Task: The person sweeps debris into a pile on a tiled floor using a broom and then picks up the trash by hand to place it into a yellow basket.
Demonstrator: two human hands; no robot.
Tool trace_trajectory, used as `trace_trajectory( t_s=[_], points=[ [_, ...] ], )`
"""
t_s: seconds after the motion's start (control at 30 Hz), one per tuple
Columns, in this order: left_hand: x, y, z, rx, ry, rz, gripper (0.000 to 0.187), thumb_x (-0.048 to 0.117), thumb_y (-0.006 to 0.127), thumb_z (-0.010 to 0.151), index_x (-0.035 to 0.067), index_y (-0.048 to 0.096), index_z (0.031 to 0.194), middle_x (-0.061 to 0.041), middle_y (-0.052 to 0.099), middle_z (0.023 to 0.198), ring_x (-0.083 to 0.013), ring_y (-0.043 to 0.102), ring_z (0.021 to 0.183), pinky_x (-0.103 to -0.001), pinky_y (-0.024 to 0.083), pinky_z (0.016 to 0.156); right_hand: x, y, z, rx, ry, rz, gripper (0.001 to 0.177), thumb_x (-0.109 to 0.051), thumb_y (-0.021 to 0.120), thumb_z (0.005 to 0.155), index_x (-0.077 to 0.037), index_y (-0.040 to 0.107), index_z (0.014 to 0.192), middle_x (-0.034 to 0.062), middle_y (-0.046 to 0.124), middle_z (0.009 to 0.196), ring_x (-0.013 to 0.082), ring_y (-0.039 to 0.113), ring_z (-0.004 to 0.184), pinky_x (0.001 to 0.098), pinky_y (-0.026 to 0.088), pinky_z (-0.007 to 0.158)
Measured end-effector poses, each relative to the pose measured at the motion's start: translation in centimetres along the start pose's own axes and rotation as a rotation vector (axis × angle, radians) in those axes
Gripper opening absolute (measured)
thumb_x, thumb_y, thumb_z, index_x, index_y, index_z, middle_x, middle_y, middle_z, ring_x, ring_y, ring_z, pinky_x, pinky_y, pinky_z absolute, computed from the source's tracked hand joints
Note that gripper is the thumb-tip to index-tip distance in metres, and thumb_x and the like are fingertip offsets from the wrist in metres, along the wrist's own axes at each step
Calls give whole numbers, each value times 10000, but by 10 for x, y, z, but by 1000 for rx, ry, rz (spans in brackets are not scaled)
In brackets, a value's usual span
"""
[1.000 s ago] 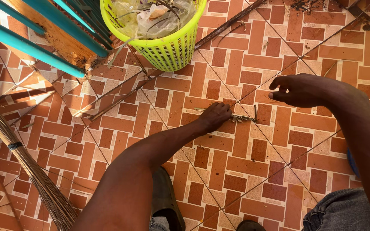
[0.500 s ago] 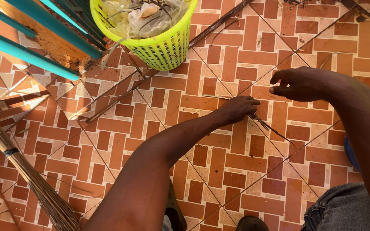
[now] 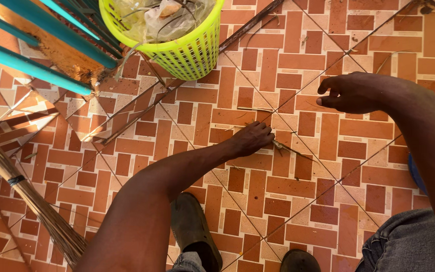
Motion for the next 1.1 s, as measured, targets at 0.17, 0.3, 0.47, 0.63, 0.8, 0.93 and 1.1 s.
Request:
trace_trajectory(
  t_s=[0.17,0.3,0.47,0.63,0.8,0.93,1.1],
  points=[
    [-17,-12,0,73,-79,25,120,79,587,956,-9,662,988,-141,647,955,-269,625,916,-414,529,876,-25,-3,6,9,-73,-12,570,-548,492,993,-228,537,1462,83,693,1365,324,685,1230,516,547,1044],
    [-80,-39,0,211,-285,187,167,40,565,887,-10,670,1006,-139,640,997,-255,626,980,-396,535,922,-35,-3,9,27,-110,-27,573,-537,494,990,-244,525,1481,65,708,1359,315,687,1234,507,554,1043],
    [-84,-40,-19,92,-256,102,116,84,581,943,32,666,884,-127,606,978,-280,602,982,-446,533,951,-26,5,11,10,-73,-62,568,-538,509,990,-247,537,1478,64,701,1366,321,677,1246,510,554,1048],
    [-72,-29,-56,86,-368,-144,121,51,582,948,-48,629,898,-190,585,1099,-283,587,864,-434,558,762,-15,13,14,5,-53,-64,576,-543,520,996,-222,553,1473,97,719,1346,323,700,1234,507,566,1046],
    [-28,-10,-82,56,-286,-108,153,-7,573,948,-70,631,1075,-198,591,1109,-263,619,902,-362,607,702,-24,20,20,-23,-61,-67,556,-515,496,998,-234,534,1476,84,698,1352,312,683,1245,515,572,1035],
    [3,-7,-110,-111,-307,-205,249,118,592,1037,-103,595,1152,-205,578,1147,-291,613,978,-405,598,776,-38,24,26,-16,-129,-79,562,-521,500,987,-240,531,1472,82,697,1345,305,675,1248,512,563,1034],
    [42,-53,-136,226,-152,-128,483,187,602,966,-144,524,1309,-228,514,1242,-364,561,1155,-466,532,990,-44,26,30,-24,-128,-142,540,-515,507,996,-267,534,1475,85,722,1322,305,693,1238,490,581,1037]
  ],
)
Point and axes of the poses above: each hand's wrist, its own z-axis towards the middle knuckle, its own y-axis out of the palm, x = y × z, the point moved 10 cm from there along z, towards the middle knuckle
